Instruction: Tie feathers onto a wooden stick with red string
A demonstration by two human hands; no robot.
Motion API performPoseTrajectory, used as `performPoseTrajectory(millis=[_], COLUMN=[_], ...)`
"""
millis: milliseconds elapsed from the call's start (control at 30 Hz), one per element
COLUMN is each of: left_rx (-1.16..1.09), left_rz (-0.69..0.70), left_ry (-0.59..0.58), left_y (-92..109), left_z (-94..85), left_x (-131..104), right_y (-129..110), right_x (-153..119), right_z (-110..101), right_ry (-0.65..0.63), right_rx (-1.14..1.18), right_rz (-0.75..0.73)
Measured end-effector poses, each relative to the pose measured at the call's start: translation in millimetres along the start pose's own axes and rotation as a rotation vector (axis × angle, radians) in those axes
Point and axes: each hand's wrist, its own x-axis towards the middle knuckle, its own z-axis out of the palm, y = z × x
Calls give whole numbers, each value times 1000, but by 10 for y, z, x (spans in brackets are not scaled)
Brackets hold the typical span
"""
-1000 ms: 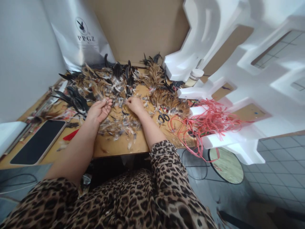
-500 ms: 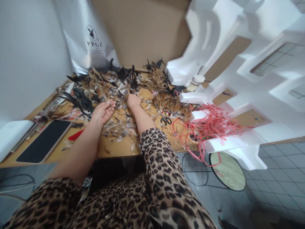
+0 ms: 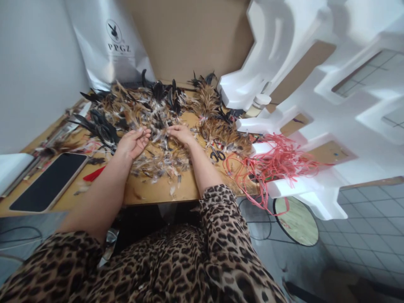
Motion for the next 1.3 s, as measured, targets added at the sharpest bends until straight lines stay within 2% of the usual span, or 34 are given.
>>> performPoseTrajectory(millis=[133,200,367,600,667,800,933,1167,1300], left_rx=[34,61,144,162,156,162,159,143,164], left_rz=[-8,-2,23,93,111,104,93,104,141], left_ry=[0,8,32,-18,-19,9,34,54,59], left_y=[4,6,-1,-20,-14,7,32,71,108], left_z=[15,30,72,39,29,44,76,98,89], left_x=[-11,-21,-51,-20,-11,-22,-49,-79,-92], right_y=[94,84,-31,-121,-128,-117,-92,-100,-133], right_x=[4,-21,-175,-346,-381,-411,-383,-361,-375], right_z=[-9,-28,8,303,387,514,555,429,307], right_ry=[285,325,180,-49,-75,-62,-85,24,127], right_rx=[-197,-336,-638,-953,-1055,-1206,-1258,-1124,-1149], right_rz=[-125,-202,-309,-483,-516,-547,-577,-566,-548])
